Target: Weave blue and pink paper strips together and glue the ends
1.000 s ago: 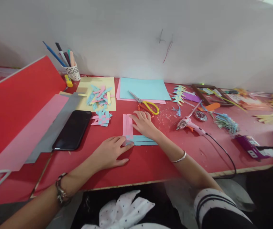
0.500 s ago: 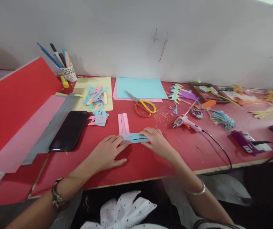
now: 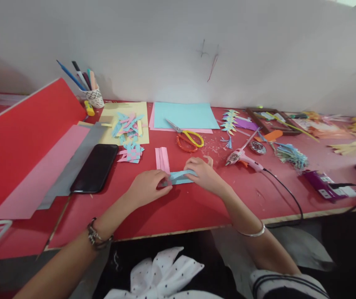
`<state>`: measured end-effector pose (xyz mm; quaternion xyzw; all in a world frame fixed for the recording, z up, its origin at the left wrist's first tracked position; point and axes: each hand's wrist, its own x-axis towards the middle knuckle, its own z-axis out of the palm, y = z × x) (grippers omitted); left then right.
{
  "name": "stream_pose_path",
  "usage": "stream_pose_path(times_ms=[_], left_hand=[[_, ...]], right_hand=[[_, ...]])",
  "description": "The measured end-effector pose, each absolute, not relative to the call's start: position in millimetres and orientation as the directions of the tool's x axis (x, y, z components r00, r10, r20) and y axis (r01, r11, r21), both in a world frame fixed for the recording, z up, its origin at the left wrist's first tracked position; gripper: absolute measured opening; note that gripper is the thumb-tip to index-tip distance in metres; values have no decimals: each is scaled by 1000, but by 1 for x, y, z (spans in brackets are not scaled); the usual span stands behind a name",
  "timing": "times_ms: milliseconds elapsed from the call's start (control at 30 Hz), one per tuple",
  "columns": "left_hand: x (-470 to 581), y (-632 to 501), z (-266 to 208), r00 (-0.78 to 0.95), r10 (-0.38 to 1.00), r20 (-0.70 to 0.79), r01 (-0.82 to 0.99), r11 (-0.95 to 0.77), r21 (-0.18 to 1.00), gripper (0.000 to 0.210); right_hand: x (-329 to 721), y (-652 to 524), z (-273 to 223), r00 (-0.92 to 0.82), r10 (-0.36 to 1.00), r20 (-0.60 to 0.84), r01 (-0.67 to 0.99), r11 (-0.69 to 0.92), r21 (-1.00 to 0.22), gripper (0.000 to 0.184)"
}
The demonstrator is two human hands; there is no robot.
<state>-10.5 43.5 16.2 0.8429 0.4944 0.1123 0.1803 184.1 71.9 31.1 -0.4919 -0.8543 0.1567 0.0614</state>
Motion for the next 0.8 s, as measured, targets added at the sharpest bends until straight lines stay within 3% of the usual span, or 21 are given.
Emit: stream_pose_path(times_ms=[167,333,467,567,633,700,800], left_hand=[[6,46,19,357,932,-61,898,-325,296,36],[14,49,16,274,958,-79,944,-252,214,38],[9,48,16,249,965,-80,942,-222,250,47],[3,48,17,249,965,-84,928,-213,305,49],[-1,48,17,257,962,-91,912,-211,353,49],[-4,49,17,270,958,-96,887,-209,411,47],[-8,49,15,279,956,-95,846,-198,495,44]], right_hand=[[166,69,44,-590,806,-56,779,549,-303,16],[167,62,47,-578,816,27,749,544,-379,15],[215,61,52,-242,943,229,875,314,-368,17],[262,63,49,164,933,321,977,-108,-186,26],[289,66,40,320,905,281,947,-311,-78,36],[309,72,27,343,922,181,938,-345,-24,39],[325,82,11,250,953,171,968,-253,-9,33]])
